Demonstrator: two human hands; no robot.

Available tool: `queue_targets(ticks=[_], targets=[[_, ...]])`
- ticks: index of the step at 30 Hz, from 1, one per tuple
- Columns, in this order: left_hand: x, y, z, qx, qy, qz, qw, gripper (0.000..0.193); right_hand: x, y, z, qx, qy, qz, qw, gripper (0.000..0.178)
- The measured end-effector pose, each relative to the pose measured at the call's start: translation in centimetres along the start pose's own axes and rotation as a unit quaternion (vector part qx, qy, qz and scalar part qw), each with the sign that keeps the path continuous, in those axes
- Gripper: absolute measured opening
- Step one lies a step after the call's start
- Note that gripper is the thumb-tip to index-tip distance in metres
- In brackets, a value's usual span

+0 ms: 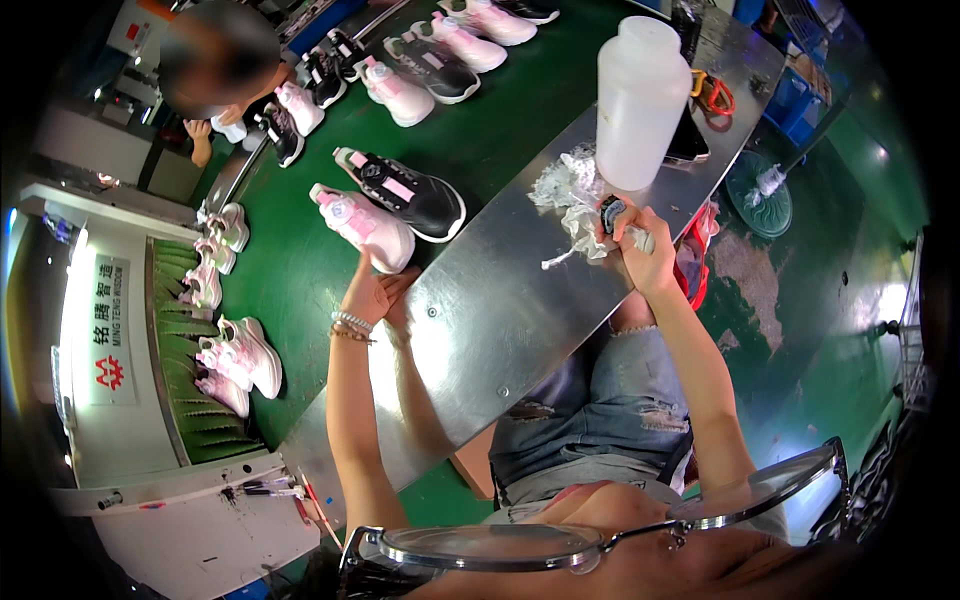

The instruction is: The person applies adhesive to the seams and soles of various children's shoes using a syringe-like applicator. They pick up shoes from a conveyor belt, apply the liquid to the bonding areas, and then place the shoes back onto the belt.

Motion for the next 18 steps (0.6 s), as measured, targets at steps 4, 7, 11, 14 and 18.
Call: queue_targets(ticks=[4, 7, 11, 14, 18], targets=[[2.2, -1.2, -2.6, 0.067, 0.159, 0.123, 0.977, 0.053, -0.5, 0.0, 0.1, 0.005, 0.046, -0.030, 0.998, 0.039], [4.5, -0.2, -2.1, -0.002, 0.162, 0.119, 0.980, 0.032, 0.9, 0.1, 0.1, 0.010, -0.029, 0.041, 0.999, 0.057], [0.2, 5.5, -1.3, 0.033, 0.077, 0.108, 0.991, 0.026, 1.3, 0.3, -3.3, 0.021, -0.053, 0.031, 0.998, 0.056], [-7.9, 14.9, -3.1, 0.053, 0.087, 0.069, 0.992, 0.037, 0.7, 0.7, -3.9, 0.052, -0.100, 0.031, 0.993, 0.055], [-18.3, 21.7, -8.6, 0.131, 0.023, -0.055, 0.990, 0.034, 1.4, 0.1, -2.1, 0.000, -0.084, 0.000, 0.996, 0.057]])
Point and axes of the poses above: each hand's wrist, its own y-axis away from the middle knuckle, its own z-axis out of the palm, x = y × z, the point moved 8 cm from there along -y, towards the middle knuckle, and after that the axes turned 2 degrees about -z, right-handed, at the moved point
